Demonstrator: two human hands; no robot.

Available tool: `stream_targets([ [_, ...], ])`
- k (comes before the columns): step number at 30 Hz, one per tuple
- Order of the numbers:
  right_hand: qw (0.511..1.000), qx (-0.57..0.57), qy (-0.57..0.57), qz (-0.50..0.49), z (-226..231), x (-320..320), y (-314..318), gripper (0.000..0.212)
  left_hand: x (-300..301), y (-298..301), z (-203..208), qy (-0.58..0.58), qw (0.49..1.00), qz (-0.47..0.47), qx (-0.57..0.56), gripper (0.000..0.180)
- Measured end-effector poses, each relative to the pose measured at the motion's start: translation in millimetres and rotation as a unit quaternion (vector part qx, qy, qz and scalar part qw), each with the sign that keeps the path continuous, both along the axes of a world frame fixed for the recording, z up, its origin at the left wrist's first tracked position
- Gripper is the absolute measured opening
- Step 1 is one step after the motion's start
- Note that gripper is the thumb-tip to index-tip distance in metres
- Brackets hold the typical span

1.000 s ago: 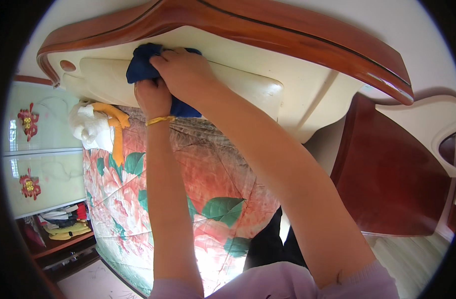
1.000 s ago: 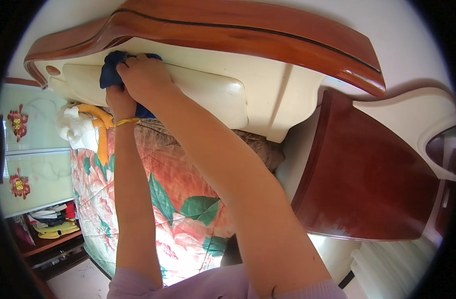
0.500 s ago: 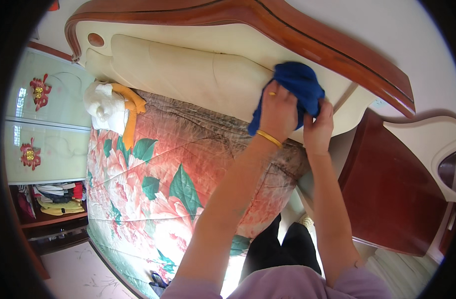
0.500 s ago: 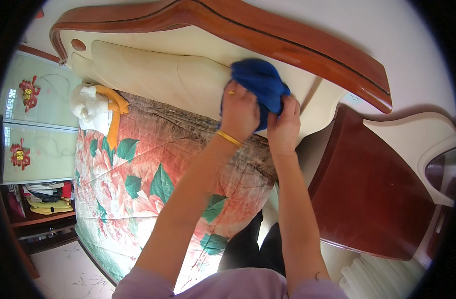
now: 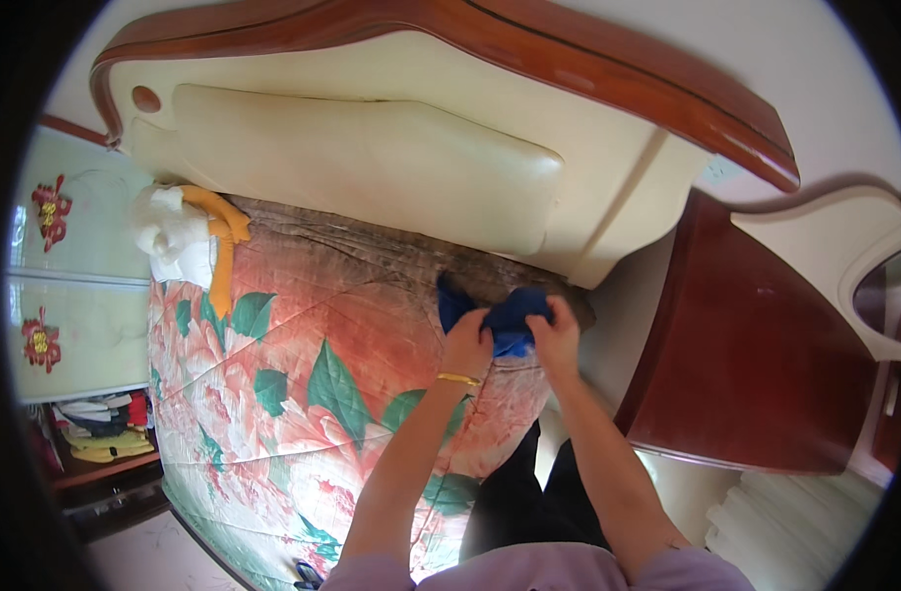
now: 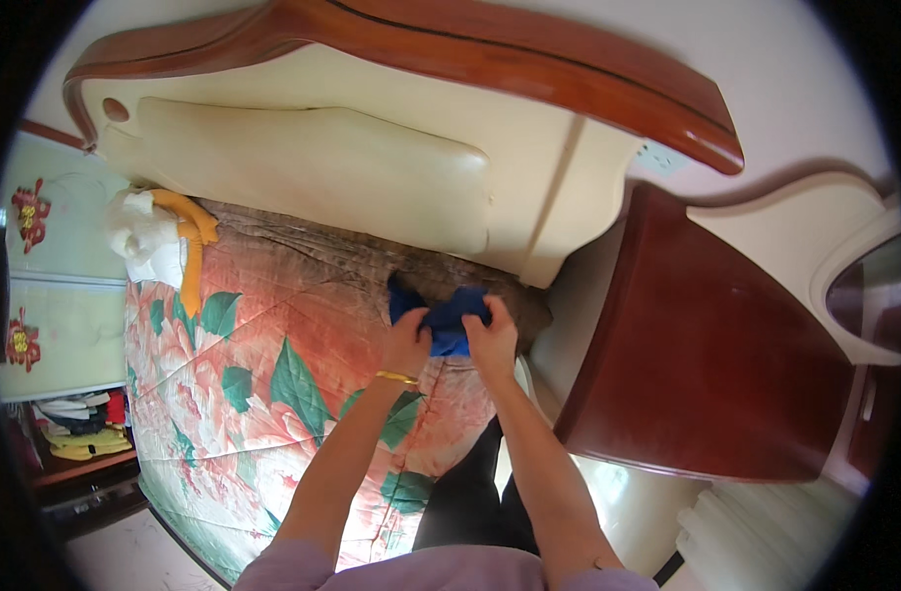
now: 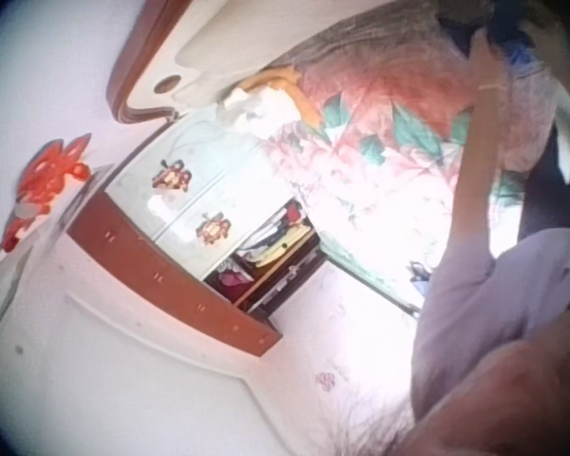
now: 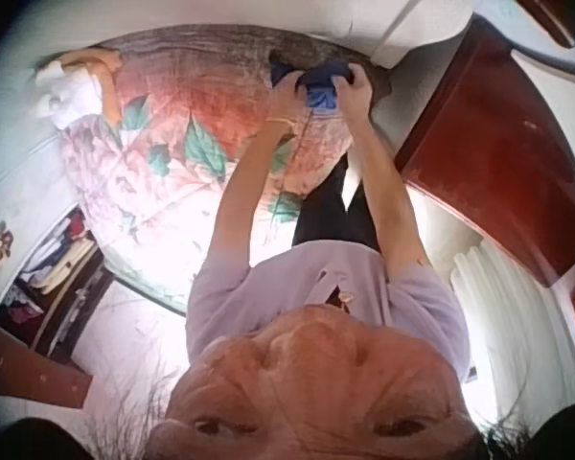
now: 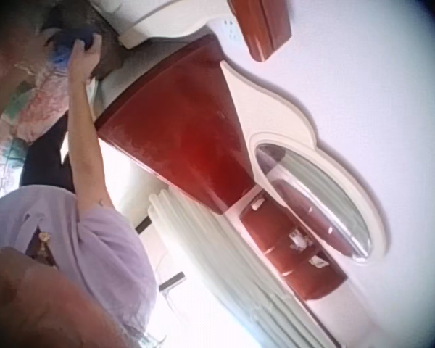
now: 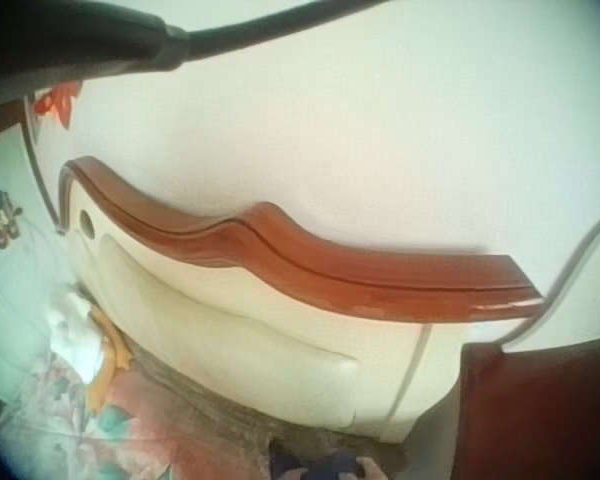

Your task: The person cleans a bedroom by wiping a laptop, a bed headboard, and a wardrobe with a blue cloth. They dip the cloth into a bucket of water to wet it before wiping the surfaces.

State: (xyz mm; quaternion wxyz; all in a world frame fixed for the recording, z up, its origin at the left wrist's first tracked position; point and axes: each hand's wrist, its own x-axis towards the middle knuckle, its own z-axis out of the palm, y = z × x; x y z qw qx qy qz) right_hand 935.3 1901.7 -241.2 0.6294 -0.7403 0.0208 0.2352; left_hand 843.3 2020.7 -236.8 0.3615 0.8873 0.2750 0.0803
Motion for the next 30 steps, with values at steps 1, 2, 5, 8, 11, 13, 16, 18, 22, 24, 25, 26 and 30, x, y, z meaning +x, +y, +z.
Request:
stream_targets([
  [1,0.996,0.036,-0.079,-0.005,34,12,11,0.031,5,9,28,-0.062,0.996,0.05,-0.037,0.034],
  [2,0.969,0.114,-0.216,-0.025,69,27,23,0.034,19,17,61,-0.126,0.984,0.095,-0.078,0.036],
  [5,0.841,0.011,-0.535,0.073,178,60,55,0.044,50,50,138,-0.288,0.952,0.101,-0.004,0.041],
  [8,0.76,-0.085,-0.61,0.209,187,101,111,0.056,80,87,153,-0.3,0.939,0.085,0.144,0.043],
  [11,0.707,-0.174,-0.653,0.207,184,104,131,0.054,91,99,148,-0.287,0.938,0.062,0.187,0.044],
  [13,0.694,-0.192,-0.659,0.216,183,104,138,0.053,87,98,135,-0.261,0.947,0.052,0.178,0.047],
  [16,0.664,-0.207,-0.684,0.218,194,104,162,0.049,84,103,130,-0.24,0.956,0.068,0.156,0.052],
  [18,0.633,-0.202,-0.716,0.213,196,102,188,0.042,85,114,122,-0.239,0.95,0.114,0.169,0.055],
  [22,0.612,-0.196,-0.736,0.213,200,98,257,0.026,86,147,125,-0.264,0.927,0.179,0.196,0.059],
  [24,0.605,-0.199,-0.739,0.22,205,98,269,0.023,90,156,140,-0.247,0.93,0.202,0.18,0.054],
  [25,0.601,-0.216,-0.73,0.244,210,105,262,0.025,94,157,146,-0.235,0.934,0.198,0.184,0.053],
  [26,0.595,-0.232,-0.719,0.274,214,107,255,0.027,95,156,148,-0.221,0.937,0.197,0.186,0.052],
  [30,0.583,-0.243,-0.708,0.316,217,110,211,0.028,95,123,146,-0.208,0.948,0.17,0.171,0.049],
])
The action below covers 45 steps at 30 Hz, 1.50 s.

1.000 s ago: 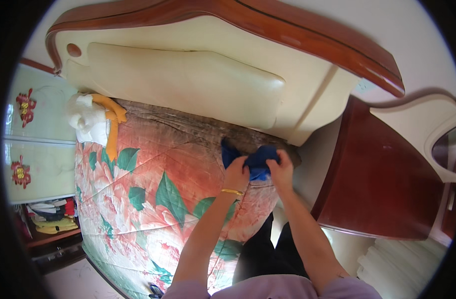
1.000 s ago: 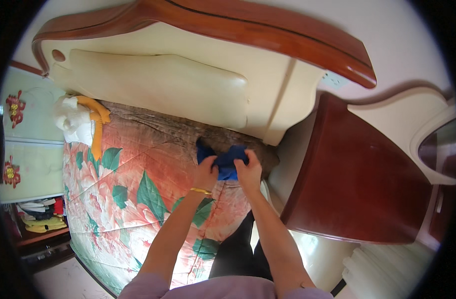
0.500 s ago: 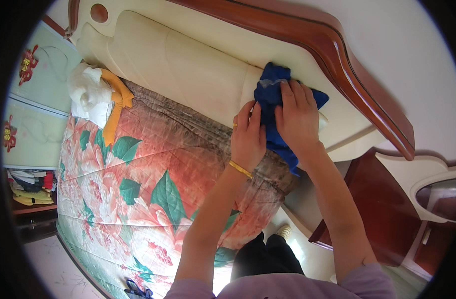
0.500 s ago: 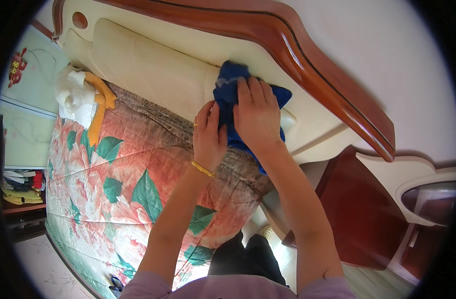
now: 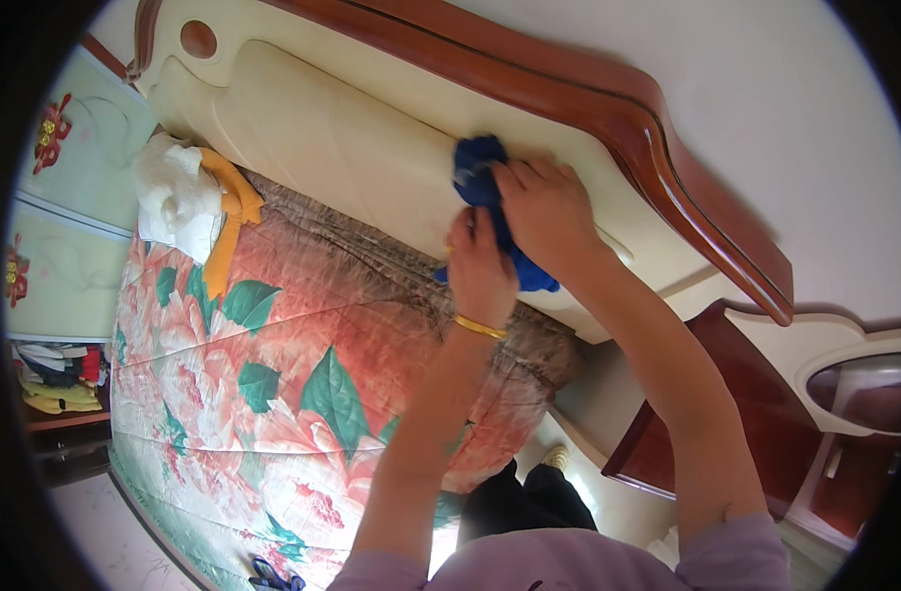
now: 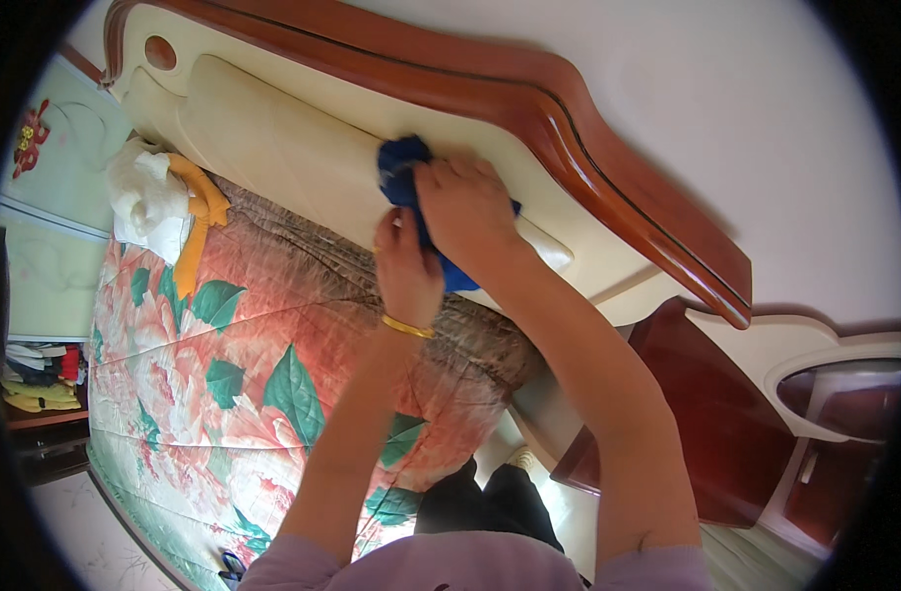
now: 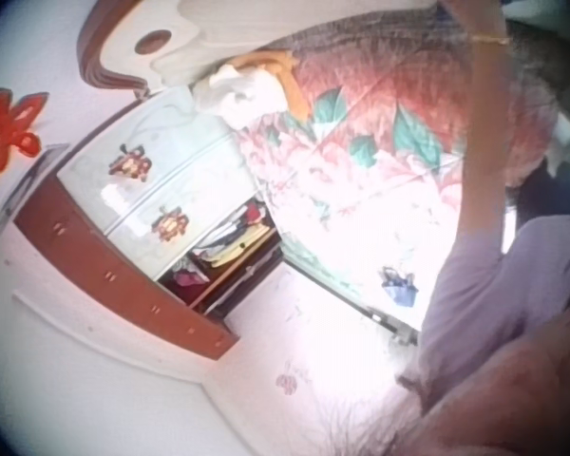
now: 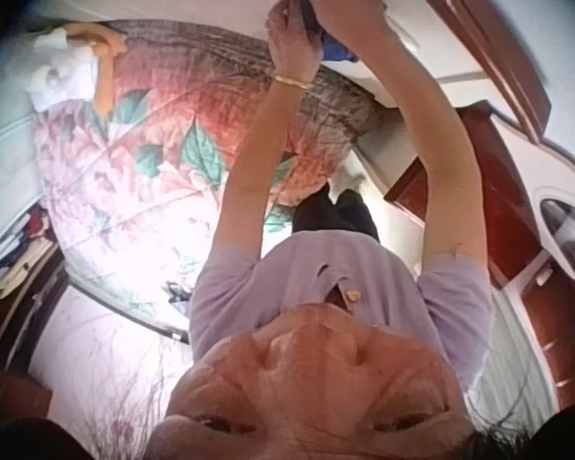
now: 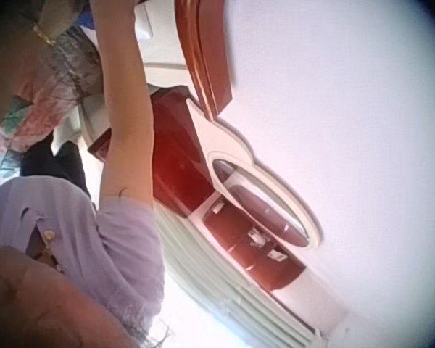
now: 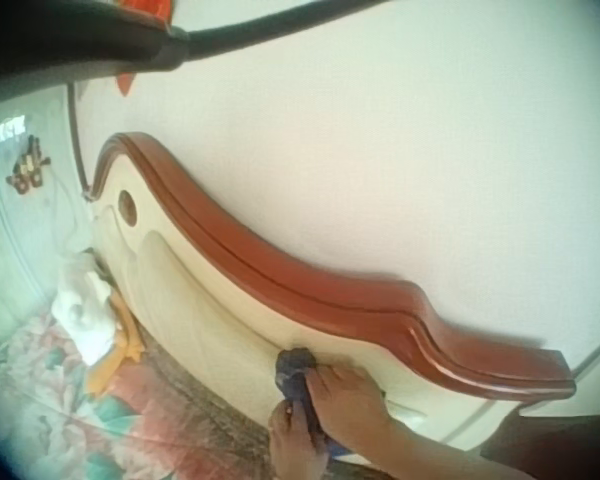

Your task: The person cleans a bedroom by wiping a laptop, a bed headboard, and a wardrobe with a blue cloth. They dip the cloth into a bucket of water to wet it before wiping the surfaces.

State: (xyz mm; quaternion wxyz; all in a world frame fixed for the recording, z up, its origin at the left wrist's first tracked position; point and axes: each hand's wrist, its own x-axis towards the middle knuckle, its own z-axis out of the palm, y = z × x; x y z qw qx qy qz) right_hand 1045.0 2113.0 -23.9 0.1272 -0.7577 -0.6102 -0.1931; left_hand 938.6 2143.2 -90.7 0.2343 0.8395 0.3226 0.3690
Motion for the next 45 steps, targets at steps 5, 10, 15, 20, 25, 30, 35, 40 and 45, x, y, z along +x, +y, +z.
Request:
stream_targets([
  [5,0.999,0.005,-0.023,-0.026,-1,2,-37,0.037,7,-36,-6,-0.007,0.996,-0.068,-0.051,0.053],
  [10,0.996,0.054,-0.064,0.012,-16,-8,18,0.035,3,-2,-21,-0.016,0.998,-0.02,-0.058,0.053],
  [15,0.994,0.107,-0.01,0.03,-14,-7,68,0.019,-3,48,-1,-0.03,0.999,0.012,0.012,0.055],
  [20,1.0,-0.008,-0.015,0.004,5,-1,21,0.024,9,16,2,0.011,1.0,-0.008,0.024,0.052],
  [25,0.985,-0.116,-0.055,-0.118,4,14,-59,0.008,15,-44,-3,0.056,0.989,-0.135,-0.025,0.052],
  [30,0.914,-0.237,0.224,-0.241,7,8,-168,0.016,-16,-115,-21,0.048,0.933,-0.233,-0.27,0.051],
  [35,0.631,0.081,0.71,-0.303,20,-38,-170,0.024,-54,-114,-29,0.073,0.897,-0.278,-0.336,0.044],
  [40,0.666,0.306,0.676,-0.079,41,-64,-120,0.022,-47,-96,-47,-0.079,0.864,-0.212,-0.45,0.04],
  [45,0.998,-0.059,0.022,0.012,13,-21,-65,0.038,-13,-58,-33,-0.196,0.88,-0.101,-0.42,0.054],
])
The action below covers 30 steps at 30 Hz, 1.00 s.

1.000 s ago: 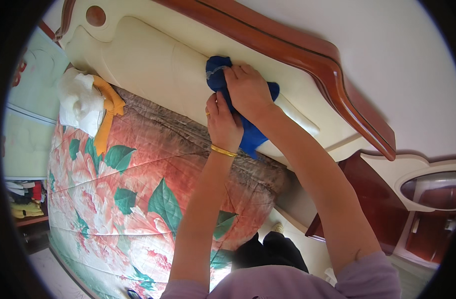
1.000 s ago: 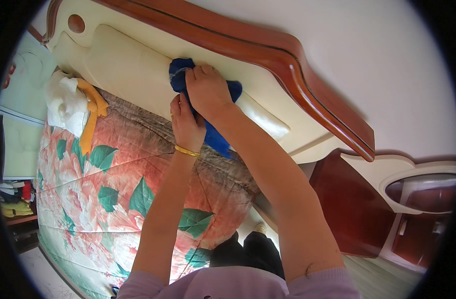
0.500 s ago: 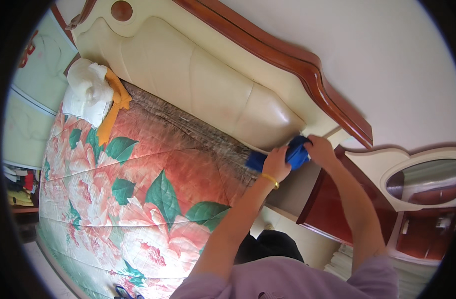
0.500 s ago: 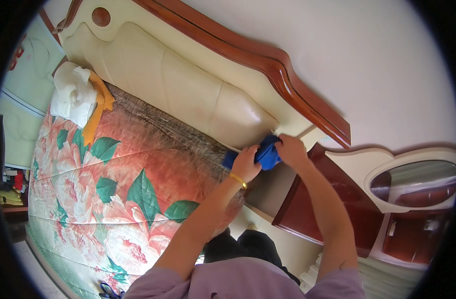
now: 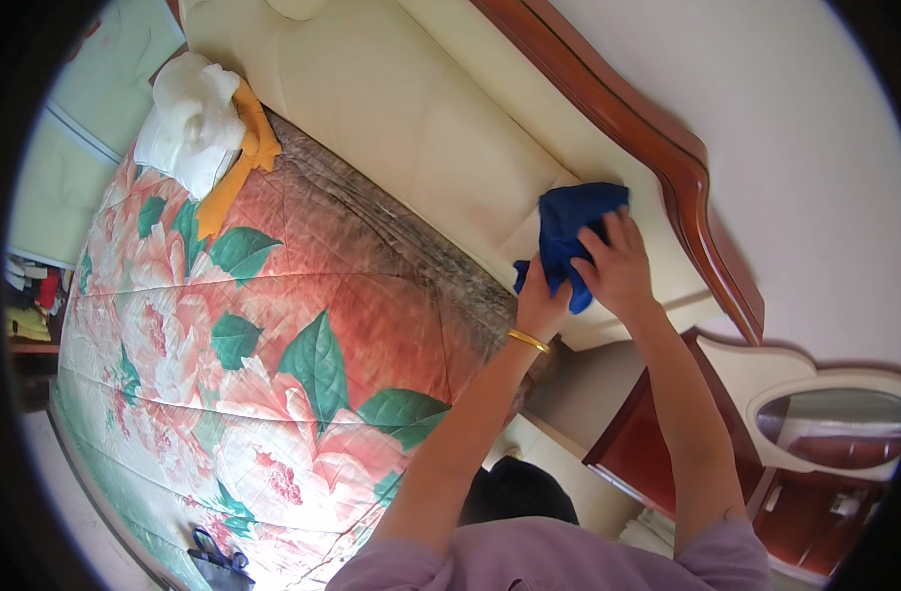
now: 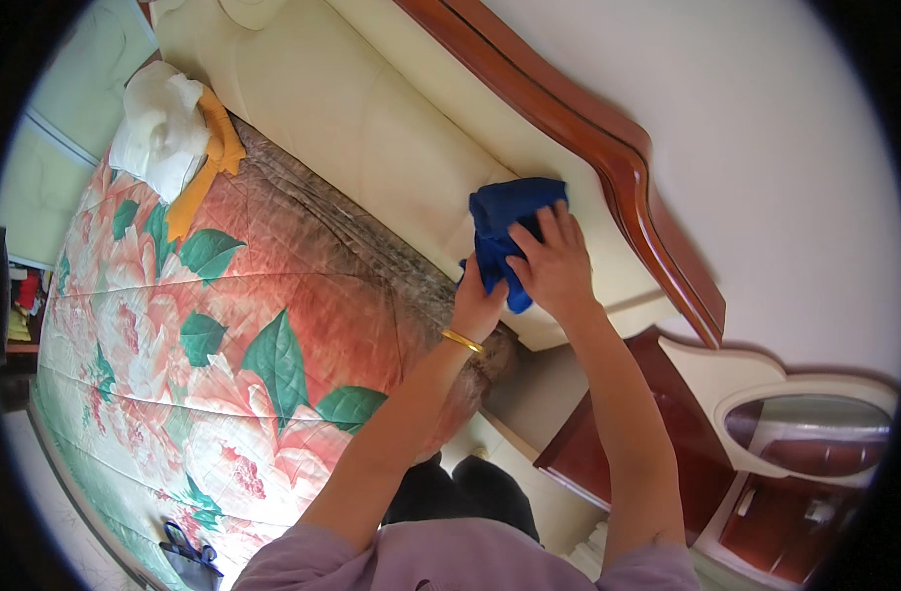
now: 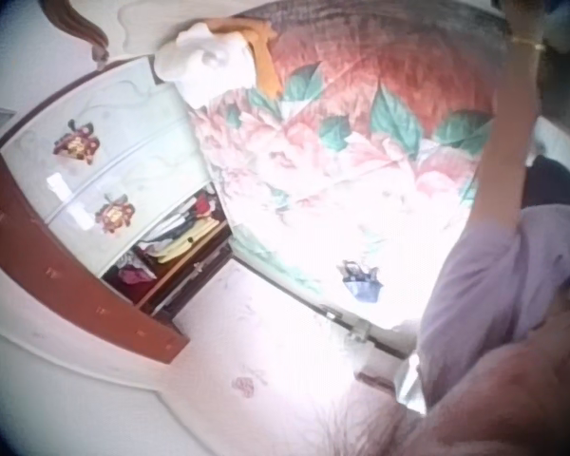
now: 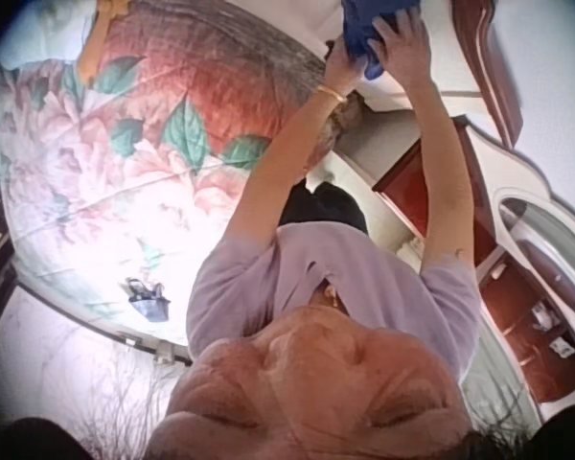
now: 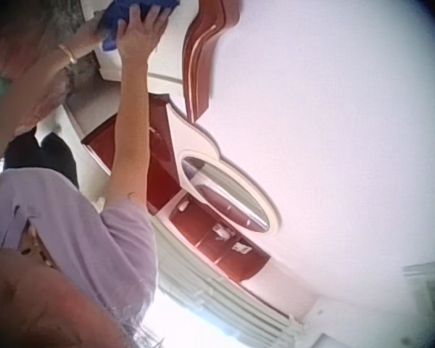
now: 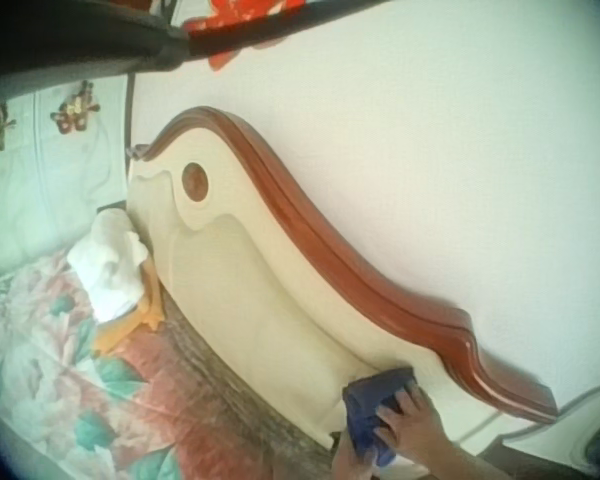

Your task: The person cleans a bedroom by wiping a laptop, a bed headboard, and a wardrobe with a blue cloth. They dip the cloth into a bucket of water to wet it before wiping the surfaces.

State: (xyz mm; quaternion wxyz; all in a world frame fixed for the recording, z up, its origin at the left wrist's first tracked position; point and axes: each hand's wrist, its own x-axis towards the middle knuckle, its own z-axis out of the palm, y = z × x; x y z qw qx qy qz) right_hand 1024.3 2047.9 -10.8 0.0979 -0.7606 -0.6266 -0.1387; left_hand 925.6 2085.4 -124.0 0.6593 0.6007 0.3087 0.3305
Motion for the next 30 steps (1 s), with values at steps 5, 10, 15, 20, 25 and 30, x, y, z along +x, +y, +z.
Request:
stream_targets([
  [5,0.993,-0.035,-0.106,0.043,-37,5,78,0.039,9,17,-31,0.12,0.968,0.164,0.146,0.066],
  [10,0.981,0.002,-0.127,0.145,-36,-15,174,0.051,5,79,-44,0.068,0.97,0.214,0.092,0.057],
  [15,0.93,0.009,-0.301,0.21,-77,-35,265,0.029,2,138,-75,-0.037,0.969,0.239,-0.044,0.052],
  [20,0.915,-0.174,-0.254,0.259,-163,-43,199,0.036,-1,64,-140,-0.046,0.969,0.132,-0.203,0.042],
  [25,0.887,-0.28,-0.204,0.307,-207,5,35,0.025,14,-91,-162,0.08,0.978,-0.004,-0.193,0.049],
  [30,0.938,-0.153,-0.169,0.262,-100,28,6,0.018,14,-94,-72,0.025,0.995,-0.013,-0.097,0.054],
])
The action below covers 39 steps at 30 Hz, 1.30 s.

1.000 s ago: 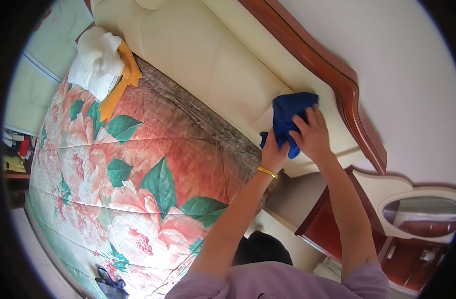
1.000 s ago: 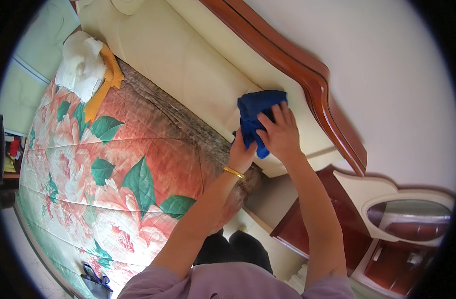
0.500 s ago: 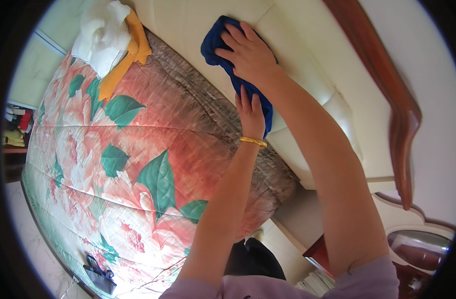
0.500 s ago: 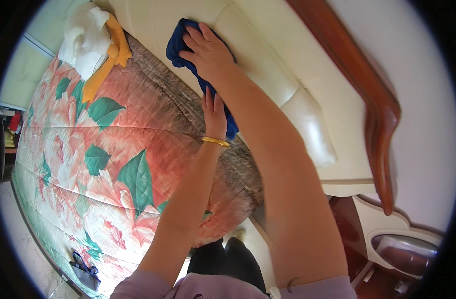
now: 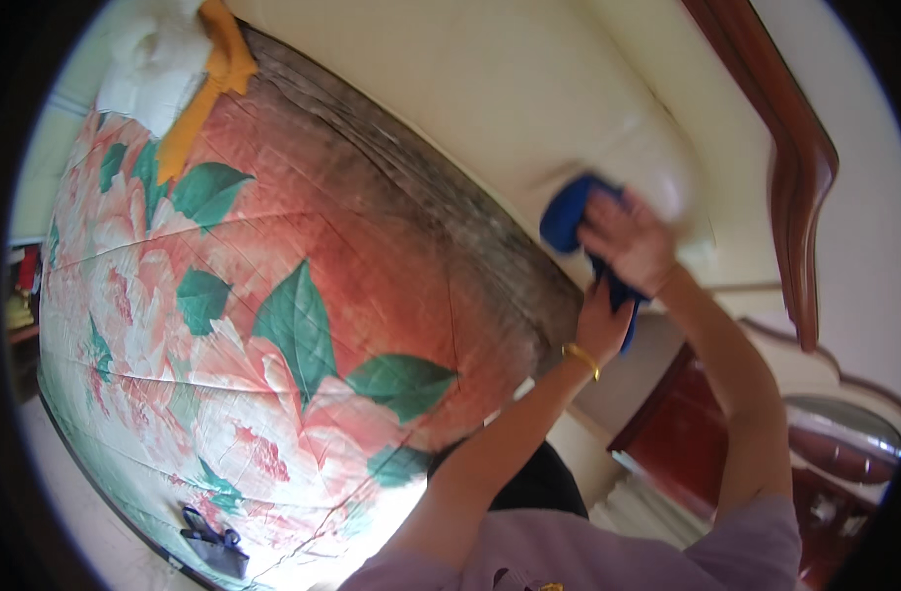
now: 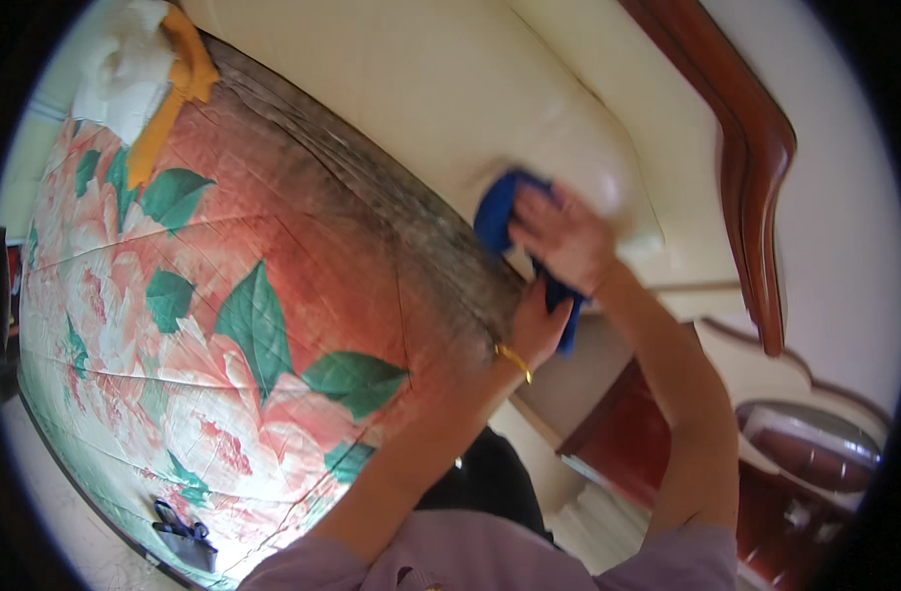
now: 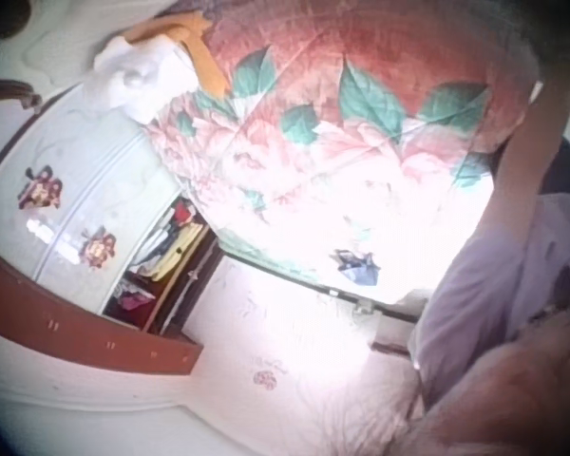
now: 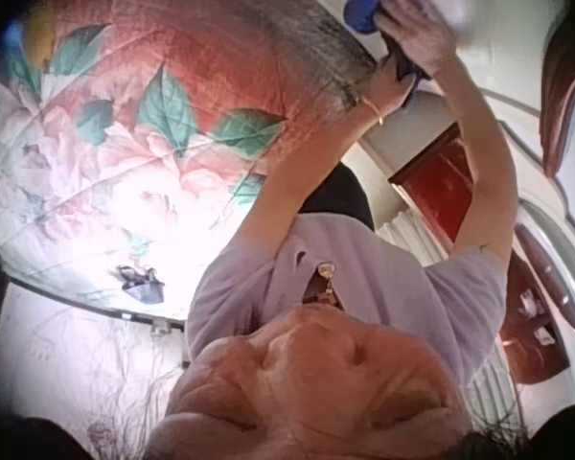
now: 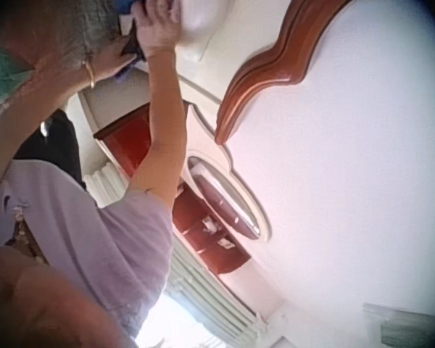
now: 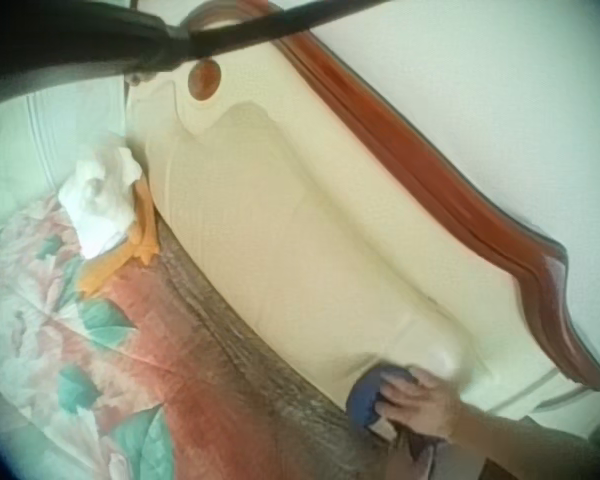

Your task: The person cleans a bedroom by wiping a laptop, a bed headboard, and a wardrobe with a blue cloth. They dip the cloth into a bucket of water to wet it before wiping the surfaces.

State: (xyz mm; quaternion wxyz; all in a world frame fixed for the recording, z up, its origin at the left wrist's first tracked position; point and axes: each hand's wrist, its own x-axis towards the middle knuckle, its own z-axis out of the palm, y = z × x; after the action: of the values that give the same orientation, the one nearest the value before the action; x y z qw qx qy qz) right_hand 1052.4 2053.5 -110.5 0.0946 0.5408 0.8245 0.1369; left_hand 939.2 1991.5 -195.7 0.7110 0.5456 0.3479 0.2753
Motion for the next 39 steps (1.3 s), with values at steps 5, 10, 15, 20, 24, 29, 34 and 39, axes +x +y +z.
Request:
stream_targets([
  [5,0.939,0.244,-0.028,-0.241,86,32,3,0.037,12,60,80,-0.052,0.979,0.064,0.186,0.038],
  [10,0.912,0.321,0.043,-0.25,18,45,-60,0.046,21,33,26,-0.093,0.981,0.012,0.171,0.031],
  [15,0.823,0.328,0.117,-0.449,-100,13,-127,0.054,3,5,-19,0.059,0.977,-0.101,0.179,0.036],
  [20,0.31,0.252,0.577,-0.712,-168,-66,-152,0.037,-21,-26,-77,0.207,0.952,-0.162,0.157,0.039],
  [24,0.225,0.421,0.62,-0.623,-74,-65,-170,0.035,-18,-22,0,0.035,0.981,-0.132,0.139,0.036],
  [29,0.52,0.541,0.496,-0.437,63,-20,-156,0.055,38,-26,121,-0.222,0.927,-0.037,0.301,0.034],
  [34,0.621,0.531,0.2,-0.542,-37,10,-142,0.092,73,-3,29,-0.118,0.833,-0.019,0.541,0.028],
  [39,0.59,0.446,0.265,-0.619,-130,-35,-121,0.081,27,16,-72,0.01,0.83,-0.167,0.532,0.019],
])
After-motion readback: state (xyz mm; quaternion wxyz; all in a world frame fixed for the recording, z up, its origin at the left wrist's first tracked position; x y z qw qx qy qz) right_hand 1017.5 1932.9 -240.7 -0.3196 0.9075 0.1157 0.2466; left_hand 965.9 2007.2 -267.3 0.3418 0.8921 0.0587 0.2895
